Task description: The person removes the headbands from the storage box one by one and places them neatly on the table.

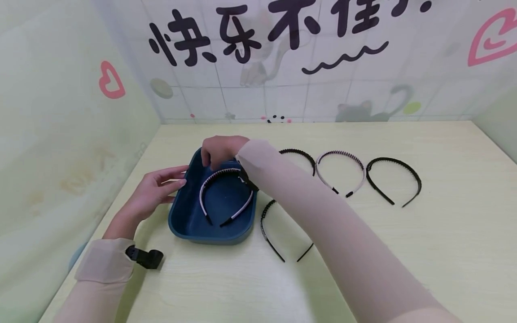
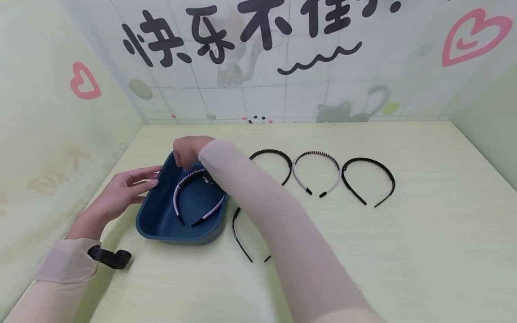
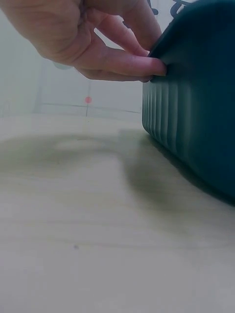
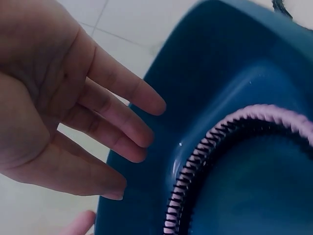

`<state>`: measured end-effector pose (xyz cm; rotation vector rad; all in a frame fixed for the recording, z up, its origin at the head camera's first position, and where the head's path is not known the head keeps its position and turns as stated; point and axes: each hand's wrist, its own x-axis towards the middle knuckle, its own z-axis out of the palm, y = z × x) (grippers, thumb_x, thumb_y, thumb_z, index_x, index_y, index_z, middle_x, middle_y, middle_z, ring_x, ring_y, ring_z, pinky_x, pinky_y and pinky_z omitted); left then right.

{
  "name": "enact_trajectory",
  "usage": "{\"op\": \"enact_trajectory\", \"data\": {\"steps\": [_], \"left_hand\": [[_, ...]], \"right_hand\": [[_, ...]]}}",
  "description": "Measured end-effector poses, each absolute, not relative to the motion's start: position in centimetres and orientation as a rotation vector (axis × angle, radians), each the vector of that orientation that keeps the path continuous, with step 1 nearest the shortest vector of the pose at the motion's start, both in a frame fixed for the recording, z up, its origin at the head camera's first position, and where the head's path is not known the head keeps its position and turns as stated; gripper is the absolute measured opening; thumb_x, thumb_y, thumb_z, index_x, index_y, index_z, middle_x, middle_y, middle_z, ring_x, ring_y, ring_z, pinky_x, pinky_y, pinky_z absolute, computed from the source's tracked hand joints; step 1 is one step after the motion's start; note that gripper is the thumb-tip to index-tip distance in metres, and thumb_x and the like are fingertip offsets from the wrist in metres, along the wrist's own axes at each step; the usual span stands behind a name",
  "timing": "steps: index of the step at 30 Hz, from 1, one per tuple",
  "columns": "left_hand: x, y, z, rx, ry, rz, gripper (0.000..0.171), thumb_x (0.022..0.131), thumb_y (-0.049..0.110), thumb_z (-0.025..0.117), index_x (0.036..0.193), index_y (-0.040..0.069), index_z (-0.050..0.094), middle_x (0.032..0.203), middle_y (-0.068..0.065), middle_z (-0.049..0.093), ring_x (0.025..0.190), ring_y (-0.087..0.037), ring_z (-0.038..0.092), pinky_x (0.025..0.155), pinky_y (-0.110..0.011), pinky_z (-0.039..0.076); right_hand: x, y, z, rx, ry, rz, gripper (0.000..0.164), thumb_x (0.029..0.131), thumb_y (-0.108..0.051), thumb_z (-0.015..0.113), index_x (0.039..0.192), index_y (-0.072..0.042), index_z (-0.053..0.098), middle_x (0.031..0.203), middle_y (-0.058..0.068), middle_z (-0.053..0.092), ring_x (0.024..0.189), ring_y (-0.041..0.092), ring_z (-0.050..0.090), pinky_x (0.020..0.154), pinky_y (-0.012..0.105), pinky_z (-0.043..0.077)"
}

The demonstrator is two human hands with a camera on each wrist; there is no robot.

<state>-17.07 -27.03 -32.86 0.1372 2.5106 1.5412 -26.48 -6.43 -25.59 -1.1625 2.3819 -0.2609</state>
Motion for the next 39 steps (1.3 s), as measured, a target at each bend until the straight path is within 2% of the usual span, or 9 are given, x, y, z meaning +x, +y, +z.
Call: {"op": "enact_trajectory", "data": {"steps": [5, 18, 30, 39], "left_hand": [[-17.0, -27.0, -32.9, 0.132, 2.509, 1.545, 0.057, 0.091, 0.032, 0.058, 0.139, 0.009, 0.040, 0.123, -0.014, 0.044, 0.099, -0.001, 0.053, 0.072, -0.028, 0.051], [-16.8, -27.0, -32.8, 0.122, 2.522, 1.530, 0.057, 0.090, 0.033, 0.058, 0.139, 0.010, 0.041, 0.124, -0.015, 0.045, 0.100, -0.002, 0.052, 0.072, -0.029, 0.051], [-17.1, -27.1, -33.1, 0.133, 2.508, 1.560, 0.056, 0.090, 0.033, 0.058, 0.138, 0.011, 0.042, 0.122, -0.011, 0.046, 0.100, -0.001, 0.053, 0.071, -0.029, 0.051], [-17.1, -27.2, -33.1, 0.136, 2.504, 1.562, 0.056, 0.090, 0.033, 0.058, 0.139, 0.011, 0.041, 0.124, -0.013, 0.046, 0.101, -0.001, 0.053, 0.072, -0.028, 0.050]], "right_hand": [[-26.7, -7.2, -26.3, -1.113, 2.384, -0.268, 0.032, 0.089, -0.011, 0.061, 0.121, -0.010, 0.059, 0.118, 0.002, 0.056, 0.101, 0.013, 0.049, 0.089, 0.024, 0.041], [-26.9, -7.4, -27.3, -1.051, 2.343, -0.149, 0.032, 0.090, -0.012, 0.060, 0.122, -0.012, 0.059, 0.124, 0.001, 0.054, 0.107, 0.013, 0.049, 0.093, 0.027, 0.039], [-27.0, -7.3, -27.6, -1.010, 2.386, -0.148, 0.029, 0.089, -0.005, 0.059, 0.117, -0.013, 0.063, 0.119, 0.000, 0.057, 0.103, 0.013, 0.050, 0.093, 0.030, 0.039], [-27.1, -7.2, -27.9, -1.004, 2.382, -0.153, 0.029, 0.089, -0.002, 0.058, 0.115, -0.012, 0.064, 0.114, 0.000, 0.058, 0.099, 0.013, 0.051, 0.090, 0.028, 0.040]]}}
